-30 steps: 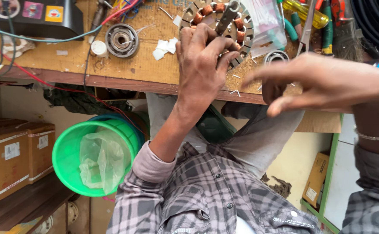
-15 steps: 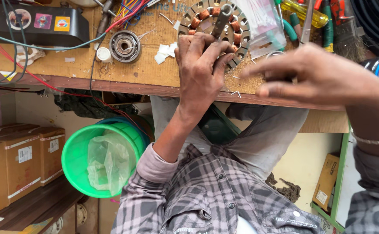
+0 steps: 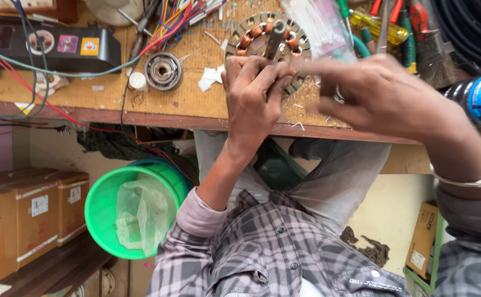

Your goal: The person works at a cluttered workbench, manipulating small white insulating pieces and red wires around a stator assembly. They insert the insulating pieces into slots on the stator, then handle and position red wires near the assembly.

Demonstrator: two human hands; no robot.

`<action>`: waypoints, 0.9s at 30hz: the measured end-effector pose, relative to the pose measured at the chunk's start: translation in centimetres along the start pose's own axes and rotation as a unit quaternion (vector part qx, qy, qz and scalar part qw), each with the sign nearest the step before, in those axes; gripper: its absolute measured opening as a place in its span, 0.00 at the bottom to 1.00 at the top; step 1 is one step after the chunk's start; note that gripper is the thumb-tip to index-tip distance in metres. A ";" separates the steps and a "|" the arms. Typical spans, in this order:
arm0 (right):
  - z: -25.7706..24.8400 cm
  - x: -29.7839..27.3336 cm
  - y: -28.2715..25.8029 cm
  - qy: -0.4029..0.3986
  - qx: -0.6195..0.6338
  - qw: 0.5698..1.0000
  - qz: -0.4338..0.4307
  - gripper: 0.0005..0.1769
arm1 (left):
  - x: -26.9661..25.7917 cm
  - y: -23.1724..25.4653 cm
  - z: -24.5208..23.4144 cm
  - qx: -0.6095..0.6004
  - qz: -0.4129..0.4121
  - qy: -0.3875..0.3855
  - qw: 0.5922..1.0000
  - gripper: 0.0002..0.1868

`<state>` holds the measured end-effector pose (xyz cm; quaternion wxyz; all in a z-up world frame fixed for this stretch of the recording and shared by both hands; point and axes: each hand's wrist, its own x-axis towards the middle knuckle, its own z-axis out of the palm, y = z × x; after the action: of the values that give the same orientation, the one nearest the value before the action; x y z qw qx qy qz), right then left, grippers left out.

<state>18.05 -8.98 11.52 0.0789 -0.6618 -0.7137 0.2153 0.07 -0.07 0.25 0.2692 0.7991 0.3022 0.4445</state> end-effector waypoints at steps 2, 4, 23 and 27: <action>0.5 0.3 0.1 0.105 -0.137 0.985 -0.016 0.36 | 0.1 0.1 -0.2 -0.003 -0.004 -0.002 1.000 0.08; 0.8 0.4 0.3 0.097 -0.220 0.971 0.013 0.31 | 0.4 0.2 -0.3 -0.009 0.000 0.004 1.000 0.10; 1.8 -0.5 0.4 -0.123 0.012 0.992 0.003 0.21 | 0.5 0.0 -0.4 0.031 0.003 -0.021 0.999 0.09; 1.6 0.3 0.5 0.097 0.084 0.988 -0.088 0.33 | 0.4 -0.4 -0.3 0.035 0.007 -0.023 0.999 0.10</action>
<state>17.87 -9.04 9.81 0.2222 -0.6052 -0.7374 0.2015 -0.12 0.52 0.37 0.2448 0.8200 0.3060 0.4172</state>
